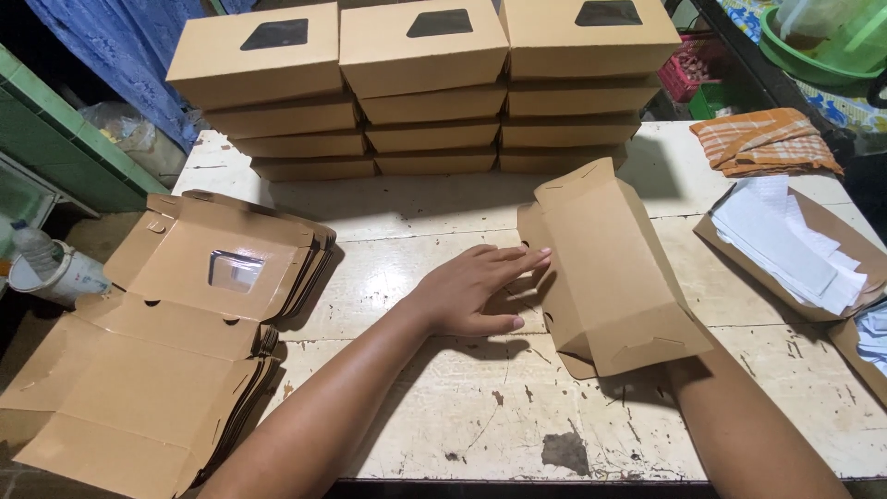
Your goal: Assembling a cardboard food container by folding flaps and inserting a paper liner.
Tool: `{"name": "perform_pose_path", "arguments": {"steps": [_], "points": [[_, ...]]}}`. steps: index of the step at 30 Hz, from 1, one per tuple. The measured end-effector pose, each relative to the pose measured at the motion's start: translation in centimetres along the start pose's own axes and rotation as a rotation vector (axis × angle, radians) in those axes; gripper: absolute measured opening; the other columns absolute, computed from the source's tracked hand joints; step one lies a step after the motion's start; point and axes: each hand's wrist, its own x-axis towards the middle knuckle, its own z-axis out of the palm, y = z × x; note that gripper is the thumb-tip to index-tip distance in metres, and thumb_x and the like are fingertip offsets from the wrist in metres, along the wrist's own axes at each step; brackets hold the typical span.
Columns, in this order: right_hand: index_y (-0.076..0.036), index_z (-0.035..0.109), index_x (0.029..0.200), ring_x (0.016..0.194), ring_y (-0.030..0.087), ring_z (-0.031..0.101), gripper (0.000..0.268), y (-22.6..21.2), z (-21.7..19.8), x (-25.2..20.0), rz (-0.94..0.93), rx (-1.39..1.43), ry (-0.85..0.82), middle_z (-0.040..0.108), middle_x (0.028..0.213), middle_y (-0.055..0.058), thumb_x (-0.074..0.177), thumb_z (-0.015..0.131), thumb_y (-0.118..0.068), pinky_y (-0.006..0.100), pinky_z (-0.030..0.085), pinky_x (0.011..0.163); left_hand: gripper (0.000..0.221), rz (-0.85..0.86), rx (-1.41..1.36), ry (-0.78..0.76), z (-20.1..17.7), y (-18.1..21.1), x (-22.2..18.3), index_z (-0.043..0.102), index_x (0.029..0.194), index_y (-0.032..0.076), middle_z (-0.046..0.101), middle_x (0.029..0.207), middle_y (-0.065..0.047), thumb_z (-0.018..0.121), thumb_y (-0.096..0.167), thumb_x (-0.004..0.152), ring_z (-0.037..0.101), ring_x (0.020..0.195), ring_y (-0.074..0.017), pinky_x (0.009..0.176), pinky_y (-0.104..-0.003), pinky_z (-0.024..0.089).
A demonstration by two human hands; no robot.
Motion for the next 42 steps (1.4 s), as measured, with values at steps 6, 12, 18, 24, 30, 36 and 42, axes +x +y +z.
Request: {"name": "perform_pose_path", "arguments": {"steps": [6, 12, 18, 24, 30, 36, 42], "points": [[-0.006, 0.04, 0.152, 0.148, 0.057, 0.018, 0.11, 0.3, 0.1, -0.1, 0.04, 0.025, -0.002, 0.027, 0.157, 0.025, 0.06, 0.097, -0.027, 0.078, 0.025, 0.109, 0.077, -0.075, -0.101, 0.153, 2.0, -2.7, -0.1, 0.04, 0.156, 0.011, 0.064, 0.139, -0.016, 0.049, 0.051, 0.091, 0.055, 0.137, -0.0315, 0.116, -0.049, 0.038], [-0.007, 0.037, 0.154, 0.148, 0.061, 0.014, 0.116, 0.8, 0.2, -0.2, 0.085, 0.061, -0.004, 0.023, 0.16, 0.026, 0.059, 0.099, -0.028, 0.083, 0.025, 0.107, 0.074, -0.271, -0.597, 0.676, -0.1, -1.8, -0.4, 0.04, 0.154, 0.022, 0.044, 0.152, -0.013, 0.051, 0.054, 0.088, 0.047, 0.137, -0.0343, 0.105, -0.052, 0.052], [-0.019, 0.062, 0.133, 0.15, 0.053, 0.023, 0.105, -2.9, -1.7, -3.4, -0.19, -0.038, -0.085, 0.043, 0.145, 0.021, 0.049, 0.097, -0.072, 0.068, 0.009, 0.123, 0.046, -0.393, -0.779, 1.091, 0.1, -6.1, -0.8, 0.05, 0.141, 0.016, 0.054, 0.131, -0.002, 0.039, 0.041, 0.104, 0.052, 0.119, -0.0146, 0.093, -0.03, 0.048], [-0.025, 0.073, 0.095, 0.139, 0.036, 0.046, 0.064, -2.7, -1.4, -2.6, -0.217, -0.195, 0.01, 0.061, 0.139, 0.002, 0.061, 0.085, -0.077, 0.056, 0.034, 0.11, 0.04, -0.434, -1.105, 1.084, 0.8, -9.9, -1.9, 0.06, 0.127, 0.015, 0.075, 0.112, -0.004, 0.041, 0.038, 0.1, 0.072, 0.099, -0.0179, 0.083, -0.029, 0.056], [-0.024, 0.07, 0.106, 0.135, 0.036, 0.05, 0.059, -4.1, -2.5, -4.3, -0.264, -0.16, -0.059, 0.059, 0.144, 0.003, 0.059, 0.09, -0.053, 0.051, 0.04, 0.108, 0.041, -0.404, -1.183, 1.004, 0.6, -9.4, -1.9, 0.061, 0.125, 0.016, 0.078, 0.109, -0.009, 0.042, 0.04, 0.098, 0.076, 0.097, -0.0242, 0.082, -0.034, 0.059], [-0.012, 0.072, 0.113, 0.145, 0.047, 0.039, 0.057, -4.4, -2.7, -4.5, -0.434, 0.081, -0.224, 0.055, 0.15, 0.02, 0.06, 0.085, -0.029, 0.058, 0.023, 0.121, 0.041, -0.383, -0.753, 0.725, -1.5, -4.3, -1.4, 0.066, 0.124, 0.019, 0.075, 0.114, -0.003, 0.06, 0.043, 0.091, 0.071, 0.107, -0.0222, 0.091, -0.036, 0.054], [-0.024, 0.076, 0.112, 0.145, 0.038, 0.041, 0.053, -4.1, -2.4, -4.1, -0.464, -0.025, -0.168, 0.066, 0.138, 0.009, 0.062, 0.081, -0.041, 0.058, 0.017, 0.124, 0.064, -0.196, 0.035, 0.033, -1.9, 1.2, -0.7, 0.059, 0.139, 0.011, 0.061, 0.138, -0.017, 0.067, 0.039, 0.081, 0.051, 0.135, -0.0412, 0.116, -0.053, 0.035]]}}
